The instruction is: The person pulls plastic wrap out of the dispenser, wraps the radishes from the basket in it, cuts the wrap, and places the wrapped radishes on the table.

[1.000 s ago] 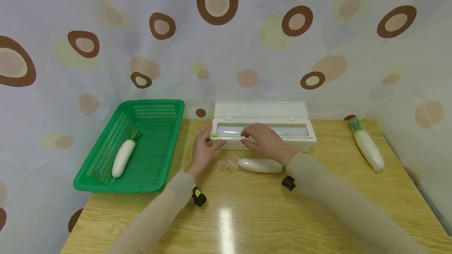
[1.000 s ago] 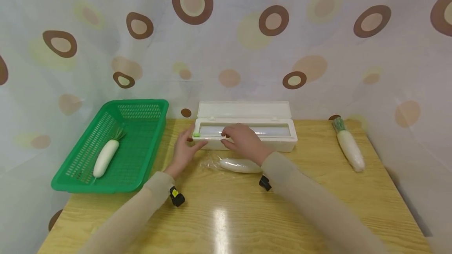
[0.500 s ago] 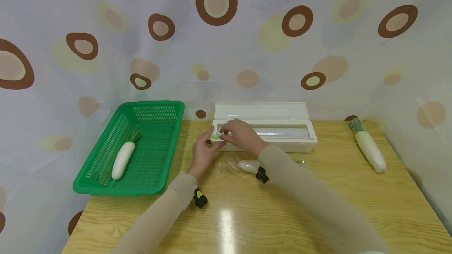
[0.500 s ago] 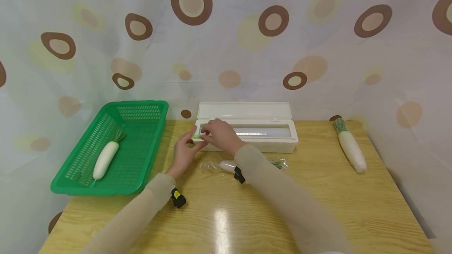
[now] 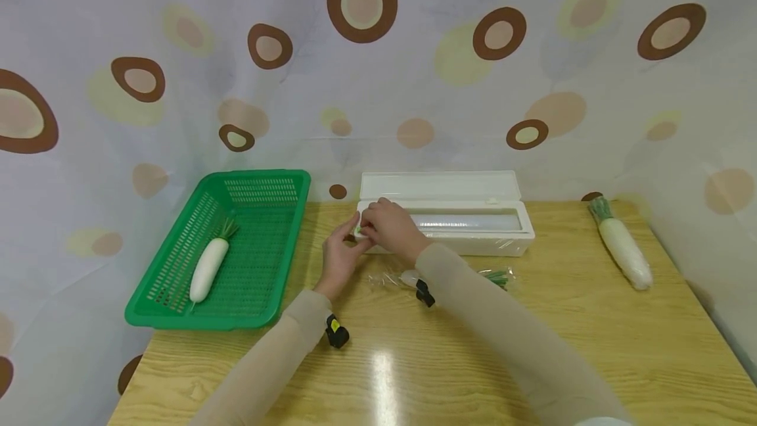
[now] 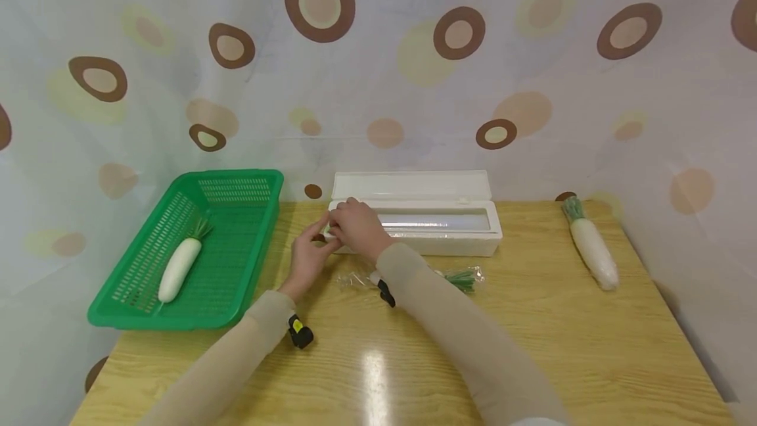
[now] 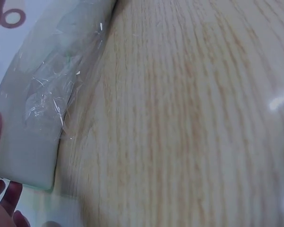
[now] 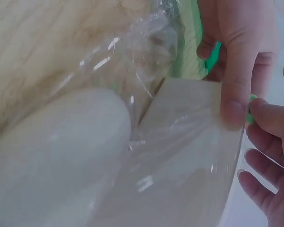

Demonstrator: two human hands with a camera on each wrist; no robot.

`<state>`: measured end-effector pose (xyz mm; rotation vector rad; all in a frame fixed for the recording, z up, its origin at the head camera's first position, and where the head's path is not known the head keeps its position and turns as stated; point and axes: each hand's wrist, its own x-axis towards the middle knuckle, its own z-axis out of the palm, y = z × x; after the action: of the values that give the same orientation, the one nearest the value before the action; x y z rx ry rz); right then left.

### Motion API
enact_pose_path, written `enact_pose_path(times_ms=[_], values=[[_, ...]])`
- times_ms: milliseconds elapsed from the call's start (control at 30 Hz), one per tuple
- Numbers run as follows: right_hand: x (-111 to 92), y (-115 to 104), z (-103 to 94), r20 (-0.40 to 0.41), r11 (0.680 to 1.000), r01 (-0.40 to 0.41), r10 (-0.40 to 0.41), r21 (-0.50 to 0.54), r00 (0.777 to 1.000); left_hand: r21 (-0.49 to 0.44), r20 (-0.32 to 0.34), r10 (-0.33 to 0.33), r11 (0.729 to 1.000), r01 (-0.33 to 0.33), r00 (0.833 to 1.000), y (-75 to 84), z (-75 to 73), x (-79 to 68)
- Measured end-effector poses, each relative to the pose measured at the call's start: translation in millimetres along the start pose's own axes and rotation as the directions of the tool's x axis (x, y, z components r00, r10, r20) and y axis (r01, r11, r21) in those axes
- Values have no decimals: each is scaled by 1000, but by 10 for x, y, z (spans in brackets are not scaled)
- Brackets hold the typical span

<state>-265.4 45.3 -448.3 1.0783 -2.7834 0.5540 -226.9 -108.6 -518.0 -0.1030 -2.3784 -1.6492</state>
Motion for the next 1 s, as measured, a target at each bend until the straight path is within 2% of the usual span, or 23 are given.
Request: enact_pose_path(times_ms=[400, 567, 767, 1000], values=[[-110, 94, -118, 40, 982, 69, -63, -177, 997, 1, 31, -18, 1000, 18, 999, 44, 23, -7], [-163, 149, -141, 61, 978, 82, -71, -194, 996, -27, 23, 0, 1000, 0, 1000, 36, 52, -17], [-251, 285, -206, 66, 972, 83, -70, -221, 995, -15, 20, 29, 999, -29, 999, 14, 93, 4], [-569, 552, -416, 69, 980, 91, -81, -174, 994, 26, -9, 10, 1000, -10, 1000, 6, 54, -18]])
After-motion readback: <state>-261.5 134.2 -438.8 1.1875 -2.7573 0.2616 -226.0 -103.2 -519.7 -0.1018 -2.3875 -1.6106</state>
